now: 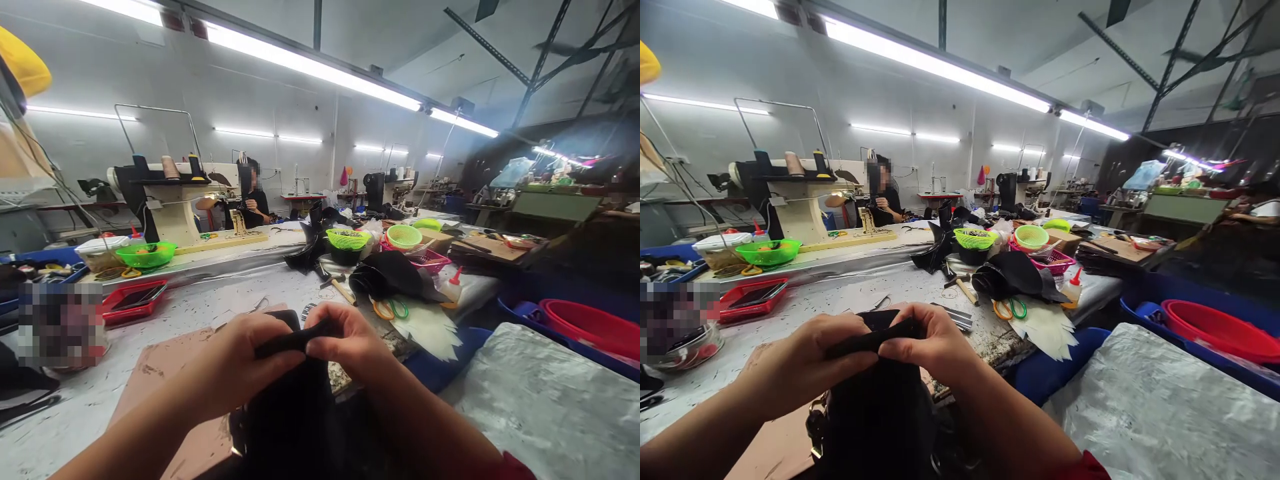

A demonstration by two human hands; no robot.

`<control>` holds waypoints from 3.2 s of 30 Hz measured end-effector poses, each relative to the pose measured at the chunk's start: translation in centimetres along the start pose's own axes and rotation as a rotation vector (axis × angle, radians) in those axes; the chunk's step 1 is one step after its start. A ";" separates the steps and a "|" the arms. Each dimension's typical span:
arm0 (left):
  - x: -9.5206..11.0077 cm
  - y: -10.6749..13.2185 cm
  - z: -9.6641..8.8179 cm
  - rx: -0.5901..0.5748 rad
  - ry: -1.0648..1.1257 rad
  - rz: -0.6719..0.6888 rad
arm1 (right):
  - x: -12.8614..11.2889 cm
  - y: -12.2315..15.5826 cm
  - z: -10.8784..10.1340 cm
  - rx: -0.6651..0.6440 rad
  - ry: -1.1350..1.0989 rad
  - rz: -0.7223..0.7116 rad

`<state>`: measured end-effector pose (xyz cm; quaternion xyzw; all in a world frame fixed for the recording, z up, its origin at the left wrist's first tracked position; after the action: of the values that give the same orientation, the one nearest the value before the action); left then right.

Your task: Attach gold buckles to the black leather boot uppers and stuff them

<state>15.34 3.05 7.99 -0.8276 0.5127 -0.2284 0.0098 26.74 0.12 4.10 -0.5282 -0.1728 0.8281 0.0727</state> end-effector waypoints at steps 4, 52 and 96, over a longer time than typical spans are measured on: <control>-0.3 0.1 0.3 -0.011 -0.044 -0.034 | 0.1 0.3 0.7 0.052 -0.112 -0.042; 3.3 -2.3 4.3 -0.495 -0.529 0.285 | -3.6 3.8 -0.8 -0.651 1.158 0.159; 0.7 -2.1 1.5 -0.414 -0.289 0.136 | -3.1 0.4 -0.6 -0.624 0.990 0.272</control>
<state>17.96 3.08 7.47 -0.7997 0.5961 0.0032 -0.0714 28.60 -1.09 6.37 -0.8650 -0.2839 0.3957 -0.1206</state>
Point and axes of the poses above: each hand's wrist, its own y-axis away from the middle knuckle, its own z-axis out of the palm, x = y × z, the point moved 6 cm from there along -y, towards the middle knuckle, and after that the axes turned 13 degrees about -y, right-handed, at the moved point
